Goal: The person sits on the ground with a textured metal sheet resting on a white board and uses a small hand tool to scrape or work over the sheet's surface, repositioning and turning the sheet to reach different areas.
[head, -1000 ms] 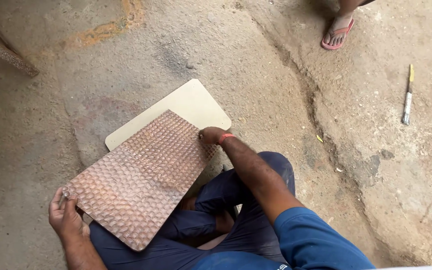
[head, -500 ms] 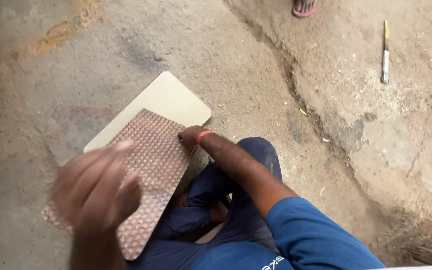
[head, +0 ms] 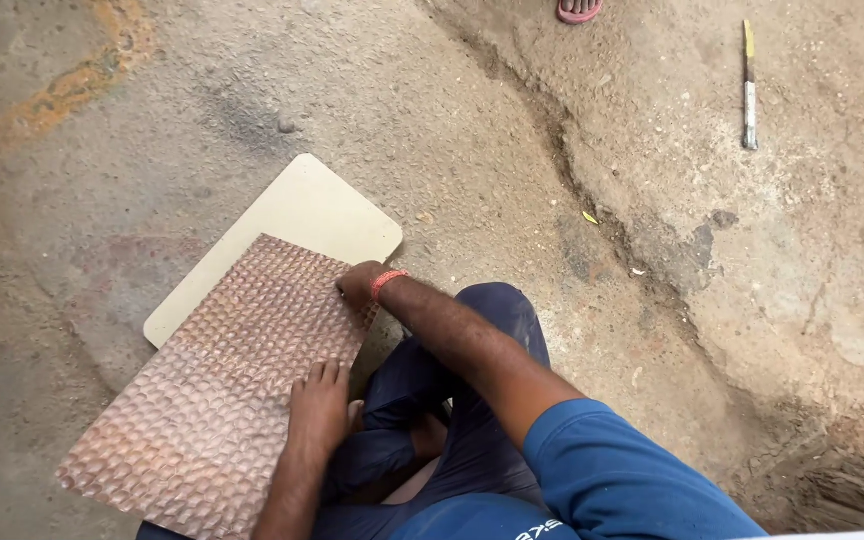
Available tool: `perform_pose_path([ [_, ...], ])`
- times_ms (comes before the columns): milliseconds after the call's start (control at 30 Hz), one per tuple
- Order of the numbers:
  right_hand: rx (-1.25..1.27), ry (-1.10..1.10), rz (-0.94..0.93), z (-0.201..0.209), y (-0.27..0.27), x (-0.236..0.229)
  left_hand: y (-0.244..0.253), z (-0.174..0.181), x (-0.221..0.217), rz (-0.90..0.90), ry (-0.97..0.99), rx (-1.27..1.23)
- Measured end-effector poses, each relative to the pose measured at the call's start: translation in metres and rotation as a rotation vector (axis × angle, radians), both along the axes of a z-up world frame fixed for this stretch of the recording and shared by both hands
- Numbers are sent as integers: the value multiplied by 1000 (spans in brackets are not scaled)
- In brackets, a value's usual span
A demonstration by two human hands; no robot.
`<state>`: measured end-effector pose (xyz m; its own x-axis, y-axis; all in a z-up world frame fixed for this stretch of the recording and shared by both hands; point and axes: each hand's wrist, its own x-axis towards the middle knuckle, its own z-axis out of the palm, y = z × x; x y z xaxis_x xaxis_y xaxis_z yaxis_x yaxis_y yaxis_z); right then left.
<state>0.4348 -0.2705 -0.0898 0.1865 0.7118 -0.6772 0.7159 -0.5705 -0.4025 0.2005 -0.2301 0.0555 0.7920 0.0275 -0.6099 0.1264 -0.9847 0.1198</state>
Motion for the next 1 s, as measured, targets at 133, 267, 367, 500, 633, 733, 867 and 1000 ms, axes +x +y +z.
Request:
perform_pose_path([
  [133,15,0,-5,-7,1,-4,-15,2,-24,3,-148,96],
  [267,57,-44,-10,3,-5,-8,-24,7,-37,60,-158,104],
  [367,88,-64,-11,-6,-4,-6,-27,8,-41,54,-172,115],
  [500,103,-72,11,-13,-4,-7,-28,7,-46,86,-188,99],
  [633,116,-67,19,-13,-7,-7,-34,15,-49,85,-166,108],
  [733,71,-49,63,3,-7,-7,-35,14,-58,101,-185,92],
  [867,142,-111,42,-37,-5,-7,-40,16,-72,55,-207,78],
  [1000,177,-146,59,-36,-2,-7,-45,23,-84,84,-218,43],
])
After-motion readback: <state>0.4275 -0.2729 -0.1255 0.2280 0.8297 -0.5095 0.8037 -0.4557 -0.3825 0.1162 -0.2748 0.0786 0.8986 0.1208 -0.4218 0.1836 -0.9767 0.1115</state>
